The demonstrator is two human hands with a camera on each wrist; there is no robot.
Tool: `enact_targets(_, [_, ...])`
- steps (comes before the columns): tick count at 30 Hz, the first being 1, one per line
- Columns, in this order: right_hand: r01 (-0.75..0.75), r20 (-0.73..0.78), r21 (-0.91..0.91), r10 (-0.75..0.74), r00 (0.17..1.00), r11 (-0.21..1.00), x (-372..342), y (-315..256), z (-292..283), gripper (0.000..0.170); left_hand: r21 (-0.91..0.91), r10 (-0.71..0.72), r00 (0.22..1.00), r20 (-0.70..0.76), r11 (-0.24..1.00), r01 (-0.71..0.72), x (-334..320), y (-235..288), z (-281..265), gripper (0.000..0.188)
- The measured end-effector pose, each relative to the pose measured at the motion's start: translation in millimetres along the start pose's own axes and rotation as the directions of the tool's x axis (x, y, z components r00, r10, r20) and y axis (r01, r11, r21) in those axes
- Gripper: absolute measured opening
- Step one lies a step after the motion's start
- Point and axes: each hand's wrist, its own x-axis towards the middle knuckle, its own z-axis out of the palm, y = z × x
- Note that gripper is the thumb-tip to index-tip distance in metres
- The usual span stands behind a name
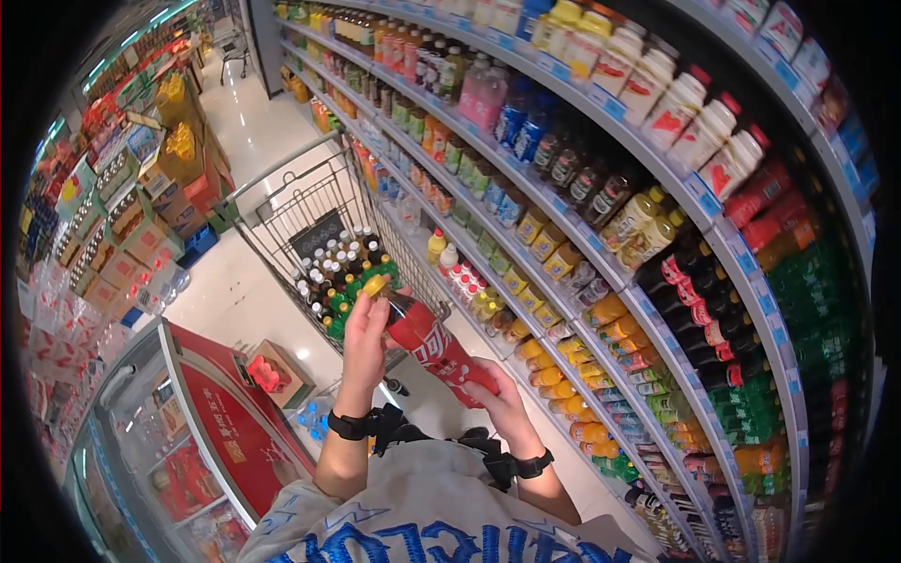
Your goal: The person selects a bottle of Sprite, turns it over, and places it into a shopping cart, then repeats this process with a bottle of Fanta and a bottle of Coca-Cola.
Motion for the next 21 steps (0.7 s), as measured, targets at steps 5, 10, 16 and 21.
enact_targets(5, [-0.137, 0.046, 0.152, 0.131, 0.990, 0.979, 27, 37, 40, 0.043, -0.109, -0.015, 0.988, -0.155, 0.994, -0.002, -8, 13, -63, 0.034])
enact_targets(10, [-0.367, 0.100, 0.567, 0.380, 0.920, 0.738, 62, 66, 67, 0.050, -0.007, 0.075, 0.970, -0.230, 0.997, -0.078, -14, 31, -89, 0.031])
enact_targets(16, [-0.546, 0.242, 0.614, 0.523, 0.817, 0.570, 106, 85, 78, 0.043, 0.126, 0.067, 0.987, -0.147, 0.991, -0.049, 2, 12, -110, 0.038])
enact_targets(21, [-0.637, 0.309, 0.529, 0.571, 0.760, 0.561, 164, 91, 87, 0.046, 0.276, -0.012, 0.986, -0.167, 0.959, 0.059, 20, -15, -127, 0.040])
